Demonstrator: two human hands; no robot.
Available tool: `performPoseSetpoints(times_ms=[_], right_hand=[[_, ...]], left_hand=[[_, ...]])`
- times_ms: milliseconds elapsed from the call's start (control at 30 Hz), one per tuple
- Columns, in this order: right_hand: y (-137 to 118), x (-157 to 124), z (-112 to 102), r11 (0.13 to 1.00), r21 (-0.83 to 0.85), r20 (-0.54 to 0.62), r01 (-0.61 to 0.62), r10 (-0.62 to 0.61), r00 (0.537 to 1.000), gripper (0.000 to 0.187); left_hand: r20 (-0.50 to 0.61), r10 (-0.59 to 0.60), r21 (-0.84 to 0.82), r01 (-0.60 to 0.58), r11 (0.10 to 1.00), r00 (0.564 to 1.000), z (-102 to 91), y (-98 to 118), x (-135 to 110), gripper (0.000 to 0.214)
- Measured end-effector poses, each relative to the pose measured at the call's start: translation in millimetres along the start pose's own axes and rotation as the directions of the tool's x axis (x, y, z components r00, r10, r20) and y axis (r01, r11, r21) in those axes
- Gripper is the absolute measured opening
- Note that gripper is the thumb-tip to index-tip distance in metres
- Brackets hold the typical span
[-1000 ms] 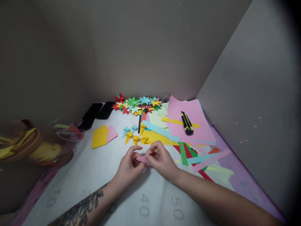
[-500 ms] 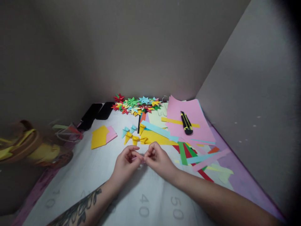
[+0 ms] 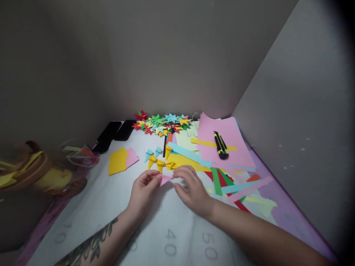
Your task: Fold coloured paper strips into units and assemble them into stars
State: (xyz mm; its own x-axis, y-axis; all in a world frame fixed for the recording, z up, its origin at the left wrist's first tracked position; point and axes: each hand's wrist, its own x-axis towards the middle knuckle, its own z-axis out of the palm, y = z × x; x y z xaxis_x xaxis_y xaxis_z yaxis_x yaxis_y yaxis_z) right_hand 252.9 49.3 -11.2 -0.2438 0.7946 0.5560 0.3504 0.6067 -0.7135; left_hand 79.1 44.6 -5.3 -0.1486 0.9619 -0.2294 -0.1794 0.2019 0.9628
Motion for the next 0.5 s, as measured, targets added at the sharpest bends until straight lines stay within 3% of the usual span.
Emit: performPoseSetpoints(times_ms=[67,233,333,500], right_hand=[[-3.3,-1.4,1.3,0.988,-0.069,0.087,0.136,-0.130,0.988,0.039],[-3.3,-2.9,6.0,0.985,-0.077,0.147,0.157,-0.144,0.979,0.047],[-1.4,-4.4,4.8,0.996,-0.017,0.137,0.085,-0.082,0.987,0.041],[1.5,-4.2,0.5,0.990,0.052,0.050,-0.133,0.130,0.990,0.033]], left_hand=[[0.026,-0.020,0.011,0.020,1.000,0.999,1.0,-1.2,-1.7,0.028],[0.125,-0.051,0.060,0.044,0.997,0.991,2.3,-1.2,-6.3,0.031],[0.159,-0.026,0.124,0.006,0.992,0.987,2.7,-0.3,-8.3,0.026],[0.214,-0.033,0.231,-0.017,0.973,0.976,0.1,1.1,-8.7,0.024]])
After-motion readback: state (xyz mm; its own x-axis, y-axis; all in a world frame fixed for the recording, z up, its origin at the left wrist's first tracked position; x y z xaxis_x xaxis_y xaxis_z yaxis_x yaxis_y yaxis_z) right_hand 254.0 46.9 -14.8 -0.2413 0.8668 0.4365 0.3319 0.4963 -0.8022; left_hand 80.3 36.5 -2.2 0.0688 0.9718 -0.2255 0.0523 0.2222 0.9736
